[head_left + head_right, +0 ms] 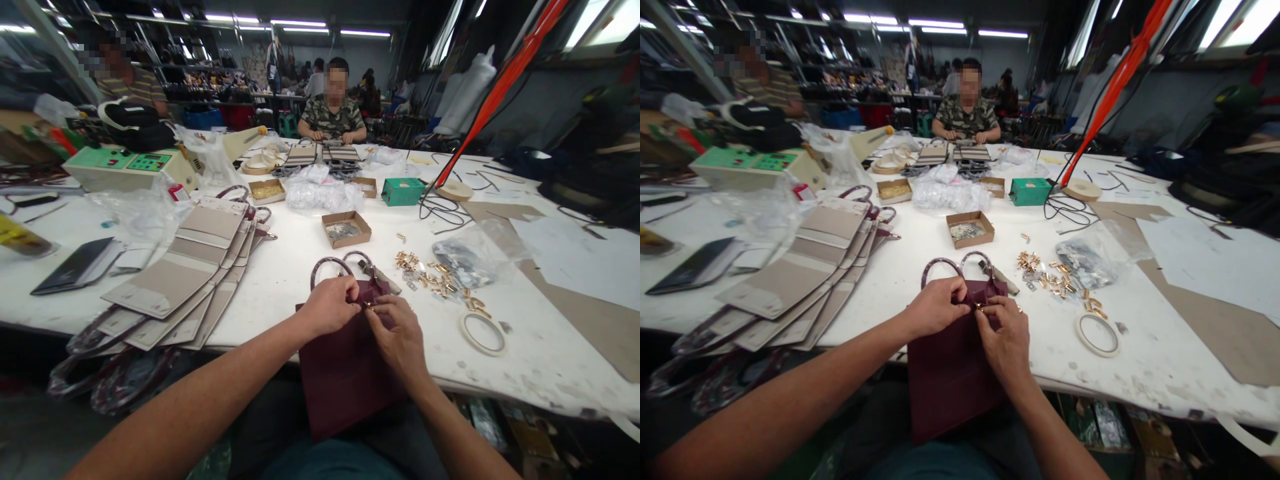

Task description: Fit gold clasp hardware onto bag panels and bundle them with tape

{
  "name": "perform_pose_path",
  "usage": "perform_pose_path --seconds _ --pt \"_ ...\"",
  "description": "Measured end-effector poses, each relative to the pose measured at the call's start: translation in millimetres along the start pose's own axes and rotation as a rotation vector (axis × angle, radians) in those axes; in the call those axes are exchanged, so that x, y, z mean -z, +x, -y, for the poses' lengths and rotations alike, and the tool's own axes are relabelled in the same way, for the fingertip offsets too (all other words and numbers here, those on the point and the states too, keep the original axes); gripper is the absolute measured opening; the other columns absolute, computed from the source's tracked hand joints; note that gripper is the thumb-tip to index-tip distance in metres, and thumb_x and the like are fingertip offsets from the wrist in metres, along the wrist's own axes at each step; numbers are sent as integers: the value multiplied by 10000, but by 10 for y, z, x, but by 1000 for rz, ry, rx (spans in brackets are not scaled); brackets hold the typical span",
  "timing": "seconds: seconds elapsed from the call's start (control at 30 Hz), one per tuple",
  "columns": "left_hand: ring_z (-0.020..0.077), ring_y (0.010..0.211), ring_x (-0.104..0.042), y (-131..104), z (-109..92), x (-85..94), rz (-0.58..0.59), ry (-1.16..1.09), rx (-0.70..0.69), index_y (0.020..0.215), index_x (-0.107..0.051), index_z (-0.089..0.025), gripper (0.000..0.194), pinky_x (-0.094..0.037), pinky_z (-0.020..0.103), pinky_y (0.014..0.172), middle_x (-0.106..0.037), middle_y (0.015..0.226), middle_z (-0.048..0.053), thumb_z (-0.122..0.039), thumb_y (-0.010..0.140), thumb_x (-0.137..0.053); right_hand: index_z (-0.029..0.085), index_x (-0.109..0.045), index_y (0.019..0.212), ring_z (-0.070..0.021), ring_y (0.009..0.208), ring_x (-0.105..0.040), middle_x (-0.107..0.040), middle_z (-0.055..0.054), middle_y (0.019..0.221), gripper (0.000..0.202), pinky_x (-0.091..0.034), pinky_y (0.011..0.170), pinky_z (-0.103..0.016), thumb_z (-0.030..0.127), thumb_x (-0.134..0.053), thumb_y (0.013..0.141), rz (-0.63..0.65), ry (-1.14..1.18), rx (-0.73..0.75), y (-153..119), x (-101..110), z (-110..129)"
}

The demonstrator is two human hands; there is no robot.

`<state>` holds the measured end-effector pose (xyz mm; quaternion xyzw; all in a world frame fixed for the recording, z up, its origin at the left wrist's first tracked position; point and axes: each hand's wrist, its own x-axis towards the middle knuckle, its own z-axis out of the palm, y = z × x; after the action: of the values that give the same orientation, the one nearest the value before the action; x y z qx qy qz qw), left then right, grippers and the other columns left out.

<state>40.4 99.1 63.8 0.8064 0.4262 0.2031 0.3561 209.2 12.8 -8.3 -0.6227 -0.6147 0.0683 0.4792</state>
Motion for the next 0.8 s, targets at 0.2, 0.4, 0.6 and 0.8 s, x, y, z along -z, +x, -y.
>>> perform_pose_path --seconds 0.2,0.4,0.6,0.8 --pt "138 619 -448 -11 -20 -1 -44 -2 -33 691 -440 -220 274 -259 295 575 -499 644 -66 -198 764 -703 241 -690 975 -260 1056 -658 -715 -79 1079 63 -486 963 -420 273 -659 931 -38 5 70 71 68 92" --pt "140 643 -484 -57 -35 -20 -41 29 -66 691 -467 -217 208 -285 282 606 -536 662 -59 -152 778 -645 265 -712 970 -223 927 -666 -706 -34 998 106 -470 861 -363 213 -661 893 168 -152 140 222 190 137" --pt "138 667 -531 -115 -41 -57 -70 50 -107 699 -504 -212 167 -304 272 623 -584 684 -53 -111 788 -603 254 -716 971 -195 857 -655 -676 -29 947 107 -501 813 -323 230 -623 926 338 -11 108 334 251 115" --pt "130 648 -549 -168 -87 15 -81 36 -111 717 -539 -209 163 -341 257 644 -605 686 -53 -97 808 -614 244 -723 1026 -202 830 -653 -686 -22 907 154 -529 806 -338 293 -704 881 278 172 -7 411 240 79"
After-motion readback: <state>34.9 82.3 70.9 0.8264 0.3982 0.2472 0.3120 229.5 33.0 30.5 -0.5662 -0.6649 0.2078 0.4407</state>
